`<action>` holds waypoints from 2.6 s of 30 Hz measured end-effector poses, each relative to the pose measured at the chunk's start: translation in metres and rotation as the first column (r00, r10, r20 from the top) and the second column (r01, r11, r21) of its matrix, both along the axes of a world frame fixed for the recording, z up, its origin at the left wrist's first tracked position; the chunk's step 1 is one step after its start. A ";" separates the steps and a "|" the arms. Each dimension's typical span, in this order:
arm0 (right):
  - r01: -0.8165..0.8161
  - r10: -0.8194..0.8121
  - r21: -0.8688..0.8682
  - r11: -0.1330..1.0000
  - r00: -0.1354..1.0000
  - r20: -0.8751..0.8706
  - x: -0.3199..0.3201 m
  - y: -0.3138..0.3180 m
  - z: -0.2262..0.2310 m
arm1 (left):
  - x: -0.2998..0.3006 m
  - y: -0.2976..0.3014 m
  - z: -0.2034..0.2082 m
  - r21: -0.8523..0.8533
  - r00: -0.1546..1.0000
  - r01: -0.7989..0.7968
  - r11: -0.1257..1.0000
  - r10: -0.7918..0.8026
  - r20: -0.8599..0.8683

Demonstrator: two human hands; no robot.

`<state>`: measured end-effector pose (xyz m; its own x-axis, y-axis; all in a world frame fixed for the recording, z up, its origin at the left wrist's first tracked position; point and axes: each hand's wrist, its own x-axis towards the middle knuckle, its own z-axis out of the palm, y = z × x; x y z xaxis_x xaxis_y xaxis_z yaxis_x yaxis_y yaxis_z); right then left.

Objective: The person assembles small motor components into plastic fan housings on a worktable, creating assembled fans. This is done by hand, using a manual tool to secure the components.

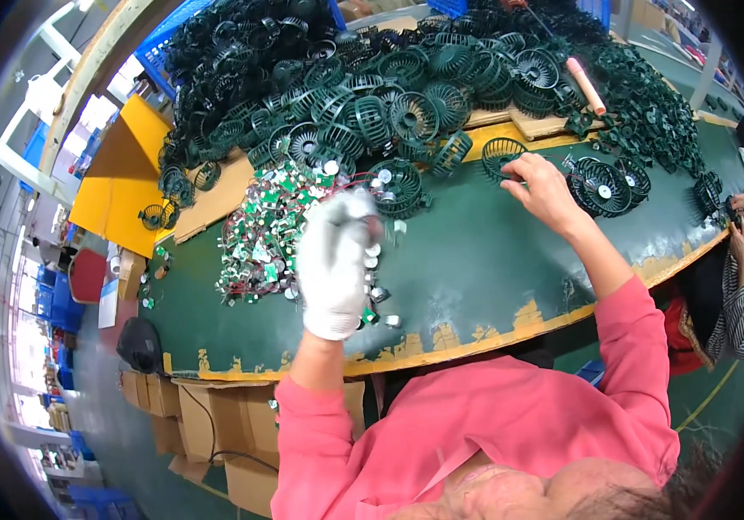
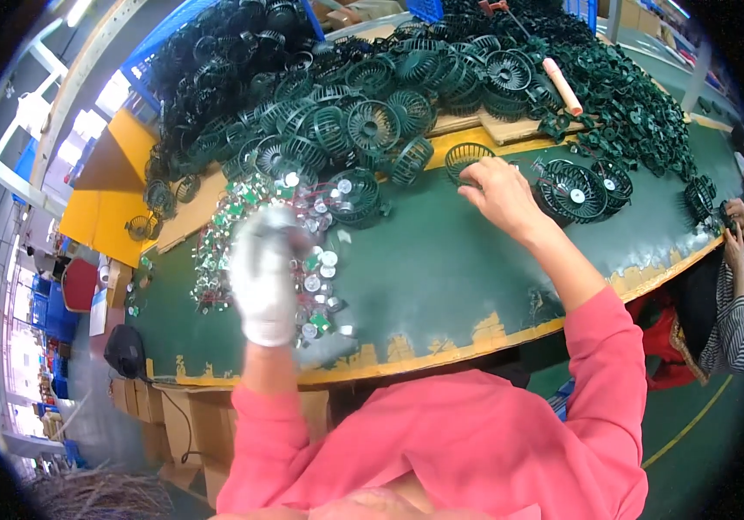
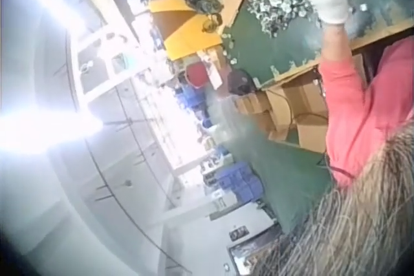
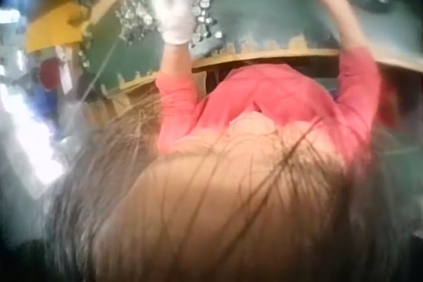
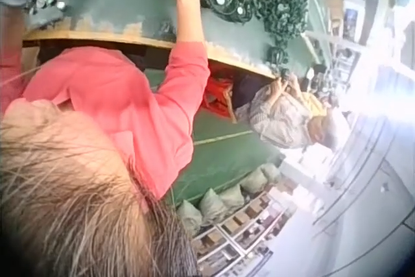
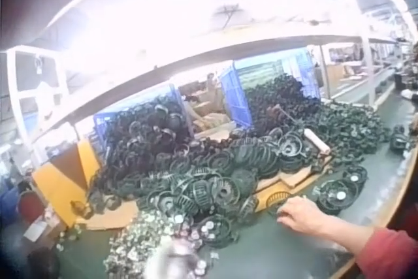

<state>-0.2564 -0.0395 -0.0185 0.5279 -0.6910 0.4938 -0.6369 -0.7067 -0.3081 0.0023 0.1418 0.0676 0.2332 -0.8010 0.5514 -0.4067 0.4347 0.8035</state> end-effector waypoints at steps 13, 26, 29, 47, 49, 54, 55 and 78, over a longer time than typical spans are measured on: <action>0.041 -0.056 -0.205 0.978 0.996 -0.068 0.012 -0.025 -0.047 | -0.014 -0.004 0.039 -0.265 0.996 0.054 0.963 -0.033 0.084; -0.474 0.476 0.047 0.879 0.872 -0.116 -0.030 0.102 -0.018 | -0.033 0.047 -0.042 0.389 0.957 0.222 0.894 -0.123 -0.264; -0.469 0.472 0.086 0.879 0.882 -0.018 -0.031 0.086 -0.026 | -0.045 0.038 -0.050 0.513 0.952 0.252 0.821 -0.113 -0.285; -0.324 0.331 -0.080 0.943 0.939 0.098 -0.003 0.150 -0.014 | -0.072 0.030 -0.076 0.467 0.900 0.166 0.868 -0.328 0.289; -0.297 0.297 -0.079 0.952 0.955 -0.008 -0.008 0.147 -0.016 | -0.068 0.028 -0.077 0.365 0.706 0.090 0.927 -0.318 0.632; -0.351 0.337 -0.050 0.935 0.924 -0.182 -0.010 0.139 -0.019 | -0.066 0.028 -0.099 0.390 0.613 0.124 0.912 -0.380 0.692; -0.368 0.358 -0.029 0.929 0.917 -0.174 -0.010 0.138 -0.017 | -0.063 0.029 -0.099 0.363 0.602 0.131 0.922 -0.365 0.710; -0.441 0.451 0.107 0.891 0.834 -0.318 0.004 0.125 -0.013 | -0.056 0.040 -0.115 0.115 0.693 0.111 0.987 -0.160 0.703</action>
<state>-0.2527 0.0857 -0.0315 0.9087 -0.3529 0.2229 -0.3220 -0.9325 -0.1635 -0.0539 0.1814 -0.0470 -0.3199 -0.8290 0.4587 -0.8061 0.4926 0.3281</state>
